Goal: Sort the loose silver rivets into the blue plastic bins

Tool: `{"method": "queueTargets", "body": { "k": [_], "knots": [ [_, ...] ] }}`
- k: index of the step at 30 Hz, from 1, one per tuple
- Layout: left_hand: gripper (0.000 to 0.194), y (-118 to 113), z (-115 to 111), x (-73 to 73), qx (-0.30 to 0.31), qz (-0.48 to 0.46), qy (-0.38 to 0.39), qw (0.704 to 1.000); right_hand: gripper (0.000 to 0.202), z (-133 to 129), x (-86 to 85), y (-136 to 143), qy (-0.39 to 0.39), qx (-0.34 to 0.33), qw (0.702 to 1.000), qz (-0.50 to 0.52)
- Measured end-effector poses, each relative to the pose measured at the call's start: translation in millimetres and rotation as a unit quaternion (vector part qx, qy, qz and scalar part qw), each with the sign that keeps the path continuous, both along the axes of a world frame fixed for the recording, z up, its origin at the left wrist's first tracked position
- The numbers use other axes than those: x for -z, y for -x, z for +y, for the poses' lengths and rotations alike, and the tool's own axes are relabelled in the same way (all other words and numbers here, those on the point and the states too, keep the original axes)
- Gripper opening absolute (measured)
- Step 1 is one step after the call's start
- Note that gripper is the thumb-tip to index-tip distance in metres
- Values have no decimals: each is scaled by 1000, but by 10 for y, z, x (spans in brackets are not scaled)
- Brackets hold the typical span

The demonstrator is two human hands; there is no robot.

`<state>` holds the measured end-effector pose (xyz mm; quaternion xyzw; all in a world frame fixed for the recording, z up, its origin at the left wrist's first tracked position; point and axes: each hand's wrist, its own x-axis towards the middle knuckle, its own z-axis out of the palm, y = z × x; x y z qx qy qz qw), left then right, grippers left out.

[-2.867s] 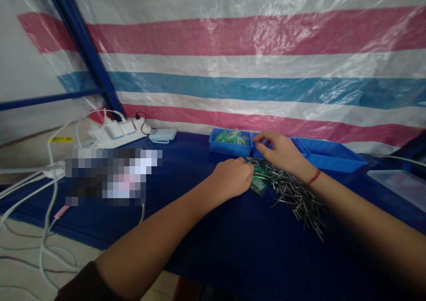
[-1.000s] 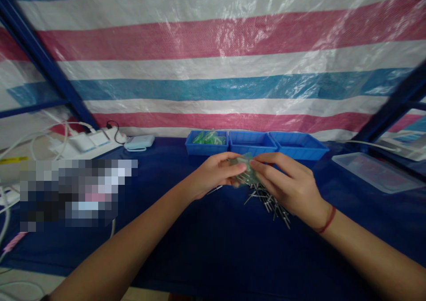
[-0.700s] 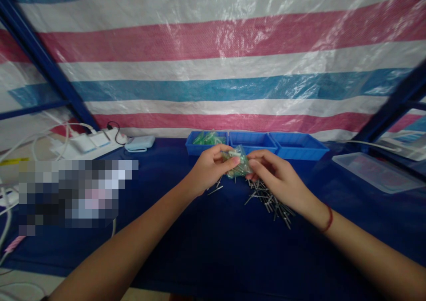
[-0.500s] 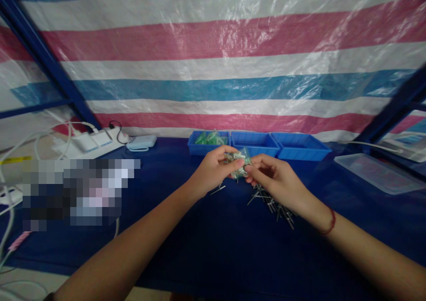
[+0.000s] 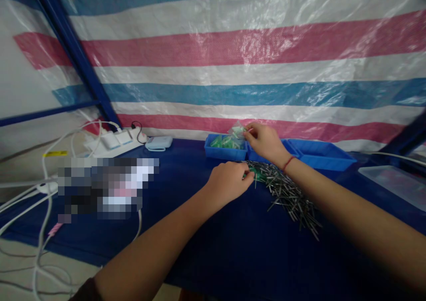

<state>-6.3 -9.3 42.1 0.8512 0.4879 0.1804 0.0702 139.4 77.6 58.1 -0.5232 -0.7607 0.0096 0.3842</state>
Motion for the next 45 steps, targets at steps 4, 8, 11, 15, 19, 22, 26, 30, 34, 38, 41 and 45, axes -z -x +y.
{"method": "queueTargets", "body": {
  "k": [4, 8, 11, 15, 19, 22, 26, 30, 34, 38, 41, 45],
  "knots": [
    [31, 9, 4, 6, 0, 13, -4, 1000, 19, 237, 79, 160, 10, -18, 998, -57],
    [32, 26, 40, 27, -4, 33, -24, 999, 19, 263, 78, 127, 6, -23, 996, -83],
    [30, 48, 88, 67, -4, 29, -33, 999, 23, 98, 3, -22, 5, -22, 996, -91],
    [26, 58, 145, 144, 28, 28, -54, 998, 20, -313, 5, -258, 57, -107, 983, -135],
    [27, 20, 164, 222, 76, 49, -97, 991, 14, -707, 159, -431, 43, -153, 977, -140],
    [20, -16, 169, 259, 78, 80, -122, 986, 14, -886, 223, -498, 12, -137, 987, -87],
    [21, -44, 181, 275, 78, 106, -160, 978, 12, -988, 167, -536, -28, -104, 994, -26],
    [21, -52, 188, 256, 73, 66, -187, 977, 11, -994, 138, -570, -50, -65, 997, -2],
    [21, -50, 177, 185, 55, 7, -190, 980, 11, -954, 234, -574, -48, -75, 996, -10],
    [18, -61, 149, 122, 31, -81, -177, 980, 15, -948, 317, -530, -48, -93, 994, -38],
    [18, -102, 114, 113, 33, -184, -112, 976, 22, -978, 319, -494, -31, -95, 994, -38],
    [21, -180, 70, 117, 33, -343, 37, 938, 20, -998, 296, -478, 81, -88, 992, 40]
  ]
}}
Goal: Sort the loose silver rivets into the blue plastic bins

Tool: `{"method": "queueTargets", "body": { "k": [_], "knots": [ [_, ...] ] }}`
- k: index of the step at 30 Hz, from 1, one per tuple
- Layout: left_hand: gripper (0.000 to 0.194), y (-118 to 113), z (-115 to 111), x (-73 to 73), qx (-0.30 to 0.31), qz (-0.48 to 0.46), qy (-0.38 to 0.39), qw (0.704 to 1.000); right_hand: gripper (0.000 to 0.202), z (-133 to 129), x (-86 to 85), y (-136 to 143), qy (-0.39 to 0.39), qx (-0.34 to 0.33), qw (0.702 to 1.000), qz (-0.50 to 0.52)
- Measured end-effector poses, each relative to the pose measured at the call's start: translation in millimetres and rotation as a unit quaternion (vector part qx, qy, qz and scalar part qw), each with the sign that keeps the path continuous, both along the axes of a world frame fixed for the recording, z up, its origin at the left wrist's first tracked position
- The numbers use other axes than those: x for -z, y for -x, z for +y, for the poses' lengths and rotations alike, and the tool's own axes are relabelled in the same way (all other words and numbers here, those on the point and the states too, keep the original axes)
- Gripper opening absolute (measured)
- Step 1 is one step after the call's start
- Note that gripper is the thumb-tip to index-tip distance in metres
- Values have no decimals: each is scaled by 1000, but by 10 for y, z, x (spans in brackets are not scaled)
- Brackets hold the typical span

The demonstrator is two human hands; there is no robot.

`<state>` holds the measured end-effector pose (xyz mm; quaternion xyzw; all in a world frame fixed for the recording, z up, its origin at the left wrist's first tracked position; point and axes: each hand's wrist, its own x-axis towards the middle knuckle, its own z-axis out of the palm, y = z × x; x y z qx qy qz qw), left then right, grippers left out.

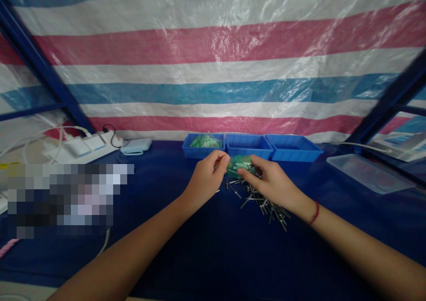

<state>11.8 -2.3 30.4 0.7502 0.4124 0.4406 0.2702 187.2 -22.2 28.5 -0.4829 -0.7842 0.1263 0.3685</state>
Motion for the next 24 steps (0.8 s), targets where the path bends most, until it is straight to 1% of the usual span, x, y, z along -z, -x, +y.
{"method": "queueTargets", "body": {
  "k": [3, 5, 7, 8, 10, 14, 16, 17, 19, 21, 23, 24],
  "knots": [
    [23, -35, -7, -1, 43, -84, 94, 991, 25, 12, -10, -13, 84, -30, 991, 98],
    [25, -43, 1, 9, 97, -96, 141, 981, 25, 15, -27, -21, 116, -63, 980, 152],
    [25, -44, 14, 27, 148, -92, 173, 969, 25, 7, -53, -20, 143, -87, 969, 179],
    [23, -43, 20, 36, 163, -94, 182, 965, 25, 1, -66, -14, 154, -93, 966, 189],
    [19, -39, 26, 44, 160, -110, 192, 962, 25, -11, -84, 7, 170, -92, 958, 213],
    [14, -34, 13, 24, 108, -146, 218, 959, 24, -12, -71, 47, 186, -90, 944, 255],
    [16, -42, 0, 18, 101, -166, 239, 952, 21, -14, -60, 39, 142, -73, 958, 237],
    [18, -51, -5, 18, 104, -178, 252, 946, 20, -20, -62, 24, 96, -50, 971, 211],
    [28, -72, -15, 24, 110, -207, 288, 928, 15, -46, -93, -21, -27, 3, 992, 124],
    [42, -92, -20, 29, 115, -236, 338, 904, 7, -83, -153, -75, -153, 28, 988, 25],
    [57, -102, -21, 27, 132, -257, 385, 876, 17, -116, -215, -119, -238, 13, 970, -39],
    [63, -103, -23, 24, 146, -264, 402, 865, 21, -129, -239, -134, -264, 1, 963, -54]
  ]
}}
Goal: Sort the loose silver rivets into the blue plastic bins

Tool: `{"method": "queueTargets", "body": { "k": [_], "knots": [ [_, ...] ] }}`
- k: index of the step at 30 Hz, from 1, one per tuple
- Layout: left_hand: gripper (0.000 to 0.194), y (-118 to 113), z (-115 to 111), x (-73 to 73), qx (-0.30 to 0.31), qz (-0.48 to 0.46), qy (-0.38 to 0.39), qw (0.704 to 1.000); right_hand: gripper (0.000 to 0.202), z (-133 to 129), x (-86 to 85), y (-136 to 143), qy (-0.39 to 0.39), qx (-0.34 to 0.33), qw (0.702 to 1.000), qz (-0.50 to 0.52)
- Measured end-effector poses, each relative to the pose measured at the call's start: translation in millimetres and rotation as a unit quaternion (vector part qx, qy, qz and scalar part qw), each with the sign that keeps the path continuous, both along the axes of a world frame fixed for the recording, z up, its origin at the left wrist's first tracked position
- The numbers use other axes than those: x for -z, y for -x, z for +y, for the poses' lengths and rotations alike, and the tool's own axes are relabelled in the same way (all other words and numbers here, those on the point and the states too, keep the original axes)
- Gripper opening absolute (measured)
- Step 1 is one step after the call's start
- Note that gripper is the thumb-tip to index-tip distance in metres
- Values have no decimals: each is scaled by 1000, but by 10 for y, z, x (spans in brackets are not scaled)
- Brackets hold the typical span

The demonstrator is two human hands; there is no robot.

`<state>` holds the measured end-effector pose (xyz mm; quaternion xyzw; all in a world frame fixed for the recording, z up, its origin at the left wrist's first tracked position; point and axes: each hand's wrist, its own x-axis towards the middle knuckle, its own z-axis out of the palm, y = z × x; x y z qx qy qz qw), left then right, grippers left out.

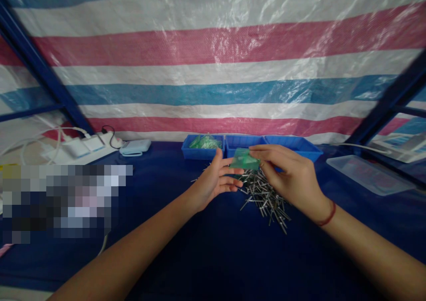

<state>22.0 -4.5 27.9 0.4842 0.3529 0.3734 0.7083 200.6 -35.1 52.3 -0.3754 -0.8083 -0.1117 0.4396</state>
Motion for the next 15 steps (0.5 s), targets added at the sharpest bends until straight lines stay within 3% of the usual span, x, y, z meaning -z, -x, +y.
{"method": "queueTargets", "body": {
  "k": [3, 7, 11, 15],
  "knots": [
    [61, 3, -14, -13, 34, -17, 4, 999, 24, -18, -22, -12, -24, -29, 999, -26],
    [23, -2, -57, -28, 21, -34, -50, 998, 26, -24, -16, 18, 8, -67, 998, -10],
    [16, -14, -79, -39, -16, -49, -84, 995, 27, -36, -18, 62, 109, -46, 990, 78],
    [15, -26, -65, -40, -48, -20, -132, 990, 33, -50, 52, 123, 218, -89, 968, 83]
  ]
}}
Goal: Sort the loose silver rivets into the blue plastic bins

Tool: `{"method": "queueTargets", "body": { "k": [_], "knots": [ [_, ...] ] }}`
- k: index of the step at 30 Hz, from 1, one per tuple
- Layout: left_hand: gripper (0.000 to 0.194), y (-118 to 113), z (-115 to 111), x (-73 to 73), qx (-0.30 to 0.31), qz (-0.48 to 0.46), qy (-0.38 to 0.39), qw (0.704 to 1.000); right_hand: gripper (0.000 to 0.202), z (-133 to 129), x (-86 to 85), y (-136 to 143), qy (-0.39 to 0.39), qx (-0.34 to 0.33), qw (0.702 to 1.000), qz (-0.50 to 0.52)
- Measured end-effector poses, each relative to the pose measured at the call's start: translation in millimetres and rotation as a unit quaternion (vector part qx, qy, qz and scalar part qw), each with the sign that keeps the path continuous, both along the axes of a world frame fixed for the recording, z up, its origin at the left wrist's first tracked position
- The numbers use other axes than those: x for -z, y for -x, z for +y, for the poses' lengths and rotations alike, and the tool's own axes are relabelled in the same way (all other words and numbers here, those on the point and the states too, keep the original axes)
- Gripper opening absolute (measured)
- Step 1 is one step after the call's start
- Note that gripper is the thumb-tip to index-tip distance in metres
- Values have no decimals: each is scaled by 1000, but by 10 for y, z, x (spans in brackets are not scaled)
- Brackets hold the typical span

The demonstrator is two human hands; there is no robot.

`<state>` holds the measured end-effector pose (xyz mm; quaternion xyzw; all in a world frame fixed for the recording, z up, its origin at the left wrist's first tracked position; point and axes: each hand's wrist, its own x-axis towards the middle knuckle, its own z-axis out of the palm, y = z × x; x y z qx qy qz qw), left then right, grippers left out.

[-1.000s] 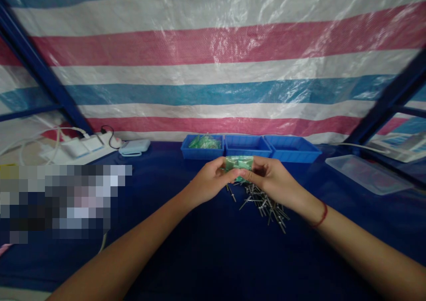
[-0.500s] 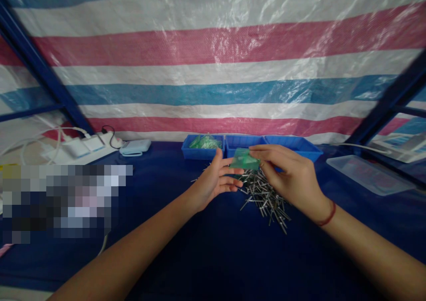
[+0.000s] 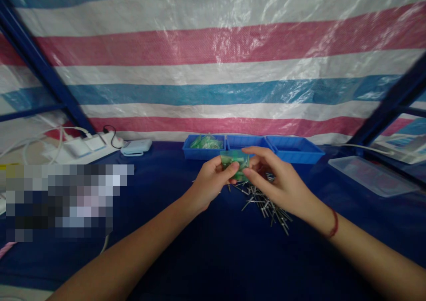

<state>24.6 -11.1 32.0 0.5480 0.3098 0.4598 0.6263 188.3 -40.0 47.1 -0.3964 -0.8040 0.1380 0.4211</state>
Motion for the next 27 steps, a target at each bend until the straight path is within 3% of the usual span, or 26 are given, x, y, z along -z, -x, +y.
{"method": "queueTargets", "body": {
  "k": [5, 8, 11, 13, 20, 24, 27],
  "knots": [
    [27, -1, -24, 20, -36, 146, -71, 986, 10, 72, 25, -10, -26, 50, 998, 6],
    [41, 18, -104, 25, -73, 302, -169, 936, 12, 246, -51, -51, -55, 116, 991, 23],
    [22, 36, -189, 16, -40, 384, -277, 880, 16, 512, -132, 12, -59, 127, 990, -1],
    [15, 41, -221, 12, -21, 400, -323, 858, 18, 710, -164, 148, -49, 106, 993, -31],
    [17, 68, -203, 15, -53, 439, -385, 810, 21, 1308, -123, 845, -47, 88, 992, -76],
    [20, 102, -181, 4, -59, 469, -393, 788, 13, 1403, -101, 1024, -33, 57, 987, -146],
    [21, 125, -155, 16, -63, 479, -405, 776, 19, 1332, -179, 922, -36, 56, 982, -178]
  ]
}}
